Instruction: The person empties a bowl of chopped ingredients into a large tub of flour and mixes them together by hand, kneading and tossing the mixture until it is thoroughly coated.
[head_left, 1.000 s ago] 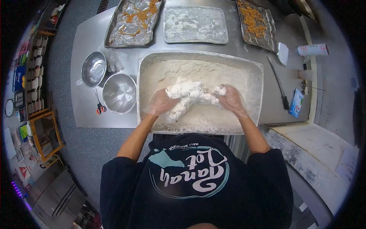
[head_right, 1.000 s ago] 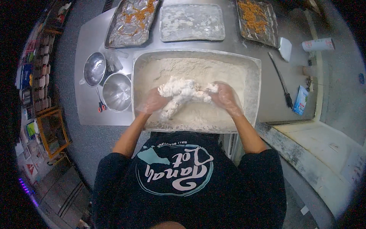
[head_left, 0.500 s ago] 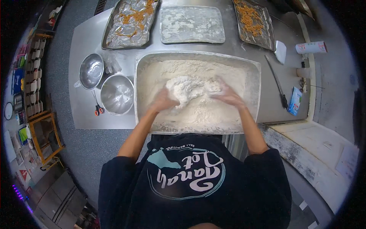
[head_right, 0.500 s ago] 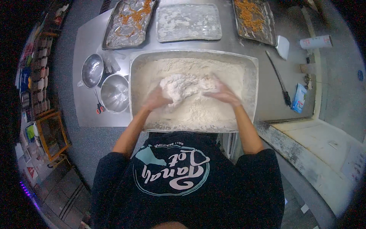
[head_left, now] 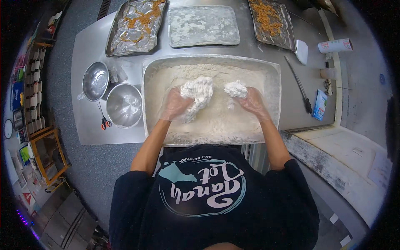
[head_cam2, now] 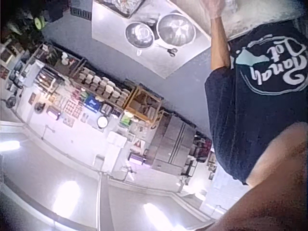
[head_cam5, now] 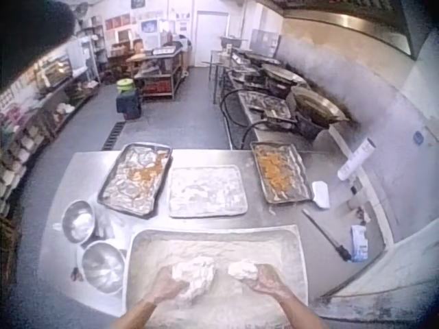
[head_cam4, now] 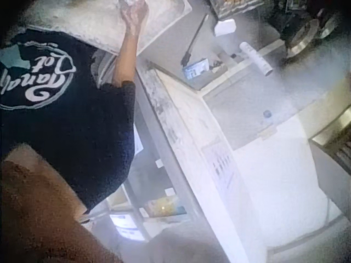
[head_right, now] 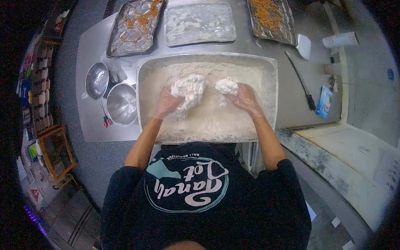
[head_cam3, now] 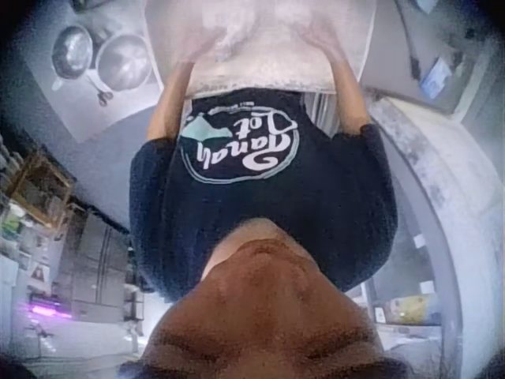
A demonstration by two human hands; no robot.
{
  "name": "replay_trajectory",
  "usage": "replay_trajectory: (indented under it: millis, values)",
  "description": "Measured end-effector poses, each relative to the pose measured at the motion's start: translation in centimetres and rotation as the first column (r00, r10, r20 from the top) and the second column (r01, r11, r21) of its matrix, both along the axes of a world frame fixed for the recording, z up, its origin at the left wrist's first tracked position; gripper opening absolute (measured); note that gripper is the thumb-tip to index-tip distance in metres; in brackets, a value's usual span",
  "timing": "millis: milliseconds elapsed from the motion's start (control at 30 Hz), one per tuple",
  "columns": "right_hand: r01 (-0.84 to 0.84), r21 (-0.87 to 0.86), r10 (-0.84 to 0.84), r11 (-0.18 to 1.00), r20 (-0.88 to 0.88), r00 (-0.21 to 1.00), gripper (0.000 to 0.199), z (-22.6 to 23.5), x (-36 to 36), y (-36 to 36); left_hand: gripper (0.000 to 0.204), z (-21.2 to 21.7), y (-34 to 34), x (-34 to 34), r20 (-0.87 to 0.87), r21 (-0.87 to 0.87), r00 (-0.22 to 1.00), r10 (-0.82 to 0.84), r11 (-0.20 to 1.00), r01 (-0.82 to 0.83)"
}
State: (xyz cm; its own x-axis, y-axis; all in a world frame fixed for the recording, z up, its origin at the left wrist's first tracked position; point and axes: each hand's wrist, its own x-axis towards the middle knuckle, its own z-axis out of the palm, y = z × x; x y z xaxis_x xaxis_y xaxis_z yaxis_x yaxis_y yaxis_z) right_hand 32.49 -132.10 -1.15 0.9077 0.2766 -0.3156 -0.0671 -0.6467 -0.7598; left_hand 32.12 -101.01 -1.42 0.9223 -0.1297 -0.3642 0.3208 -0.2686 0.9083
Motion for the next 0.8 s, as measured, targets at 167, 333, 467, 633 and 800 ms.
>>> replay_trajectory:
  millis: [167, 333, 467, 633, 800]
  values:
    - [-0.002, -0.238, 0.029, 0.971, 0.110, 0.993, 0.029, 3.5, -0.6, 5.0, 0.024, 0.8, 0.2, -0.1, -0.027, 0.023, 0.996, 0.080, 0.997, -0.080]
    - [-0.108, -0.126, 0.125, 0.986, 0.137, 0.983, 0.070, -0.3, -0.8, 4.5, 0.068, 1.2, -1.7, -1.4, 0.240, 0.071, 0.971, 0.007, 0.997, -0.025]
    - [-0.083, -0.249, 0.113, 0.965, 0.108, 0.988, 0.100, -1.0, -1.2, 3.0, 0.088, -1.7, 0.2, -2.1, 0.396, 0.107, 0.918, -0.005, 0.993, -0.041]
    - [-0.236, -0.429, 0.223, 0.872, -0.083, 0.971, 0.101, -4.1, -2.8, 4.2, 0.115, 1.1, -1.9, -2.5, -0.266, 0.262, 0.839, -0.475, 0.802, 0.537]
    - [0.160, 0.221, -0.173, 0.962, 0.039, 0.984, 0.080, -11.7, -3.3, 3.5, 0.109, -2.8, -3.6, -3.4, -0.033, 0.235, 0.955, -0.295, 0.926, 0.294]
